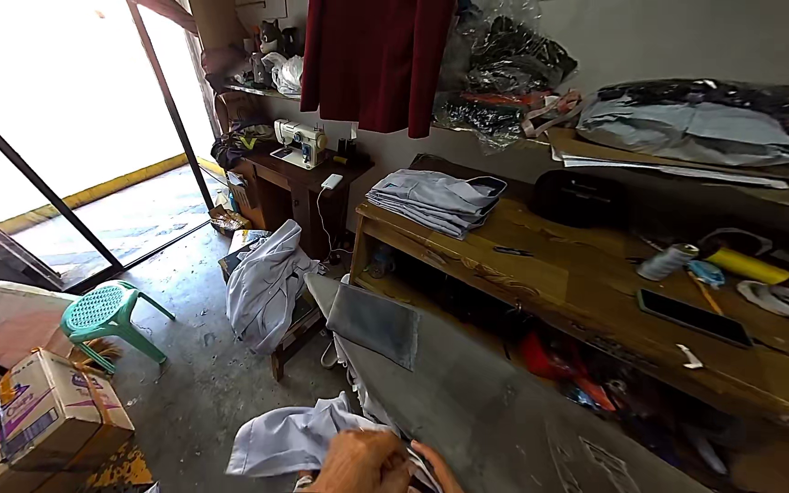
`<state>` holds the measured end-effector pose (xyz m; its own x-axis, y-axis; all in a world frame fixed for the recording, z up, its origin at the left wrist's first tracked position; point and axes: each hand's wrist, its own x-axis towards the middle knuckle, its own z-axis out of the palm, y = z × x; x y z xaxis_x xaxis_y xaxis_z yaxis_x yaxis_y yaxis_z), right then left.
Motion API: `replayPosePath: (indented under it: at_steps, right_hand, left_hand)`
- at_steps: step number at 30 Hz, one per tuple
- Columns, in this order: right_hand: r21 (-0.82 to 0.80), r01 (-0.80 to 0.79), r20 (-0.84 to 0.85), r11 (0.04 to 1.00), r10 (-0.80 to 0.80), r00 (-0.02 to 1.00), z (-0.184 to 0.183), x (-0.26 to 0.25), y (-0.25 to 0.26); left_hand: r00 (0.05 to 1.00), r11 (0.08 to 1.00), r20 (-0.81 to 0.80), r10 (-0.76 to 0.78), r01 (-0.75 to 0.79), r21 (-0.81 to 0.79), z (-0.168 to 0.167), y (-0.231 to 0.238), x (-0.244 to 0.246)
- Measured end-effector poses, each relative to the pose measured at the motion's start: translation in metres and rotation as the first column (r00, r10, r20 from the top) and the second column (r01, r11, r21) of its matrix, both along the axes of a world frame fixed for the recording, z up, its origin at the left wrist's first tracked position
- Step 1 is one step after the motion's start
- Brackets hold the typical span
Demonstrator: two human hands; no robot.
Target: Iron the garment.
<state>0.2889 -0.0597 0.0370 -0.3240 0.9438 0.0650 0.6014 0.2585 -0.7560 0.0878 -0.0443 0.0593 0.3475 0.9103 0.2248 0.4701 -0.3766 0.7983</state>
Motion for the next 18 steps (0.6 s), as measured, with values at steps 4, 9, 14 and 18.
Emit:
replayPosePath:
  at_steps: [4, 9, 14, 18]
  right_hand:
    - [0.093, -0.185, -0.035, 0.978, 0.189, 0.981, 0.009, 0.008, 0.012]
    - [0.279, -0.276, -0.032, 0.920, 0.296, 0.955, 0.033, -0.001, 0.030]
    - [0.338, -0.237, -0.056, 0.911, 0.271, 0.961, 0.051, -0.008, 0.054]
    - [0.181, -0.312, -0.107, 0.933, 0.334, 0.937, 0.045, -0.022, 0.081]
  left_hand:
    - [0.980, 0.980, 0.055, -0.189, 0.186, 0.068, 0.000, 0.002, -0.016]
    - [0.965, 0.989, 0.230, -0.123, 0.139, -0.054, -0.041, 0.005, -0.026]
    - [0.991, 0.982, -0.122, 0.058, -0.079, -0.171, -0.077, 0.009, -0.056]
    - [0.936, 0.947, -0.220, 0.274, -0.303, -0.111, -0.075, 0.025, -0.101]
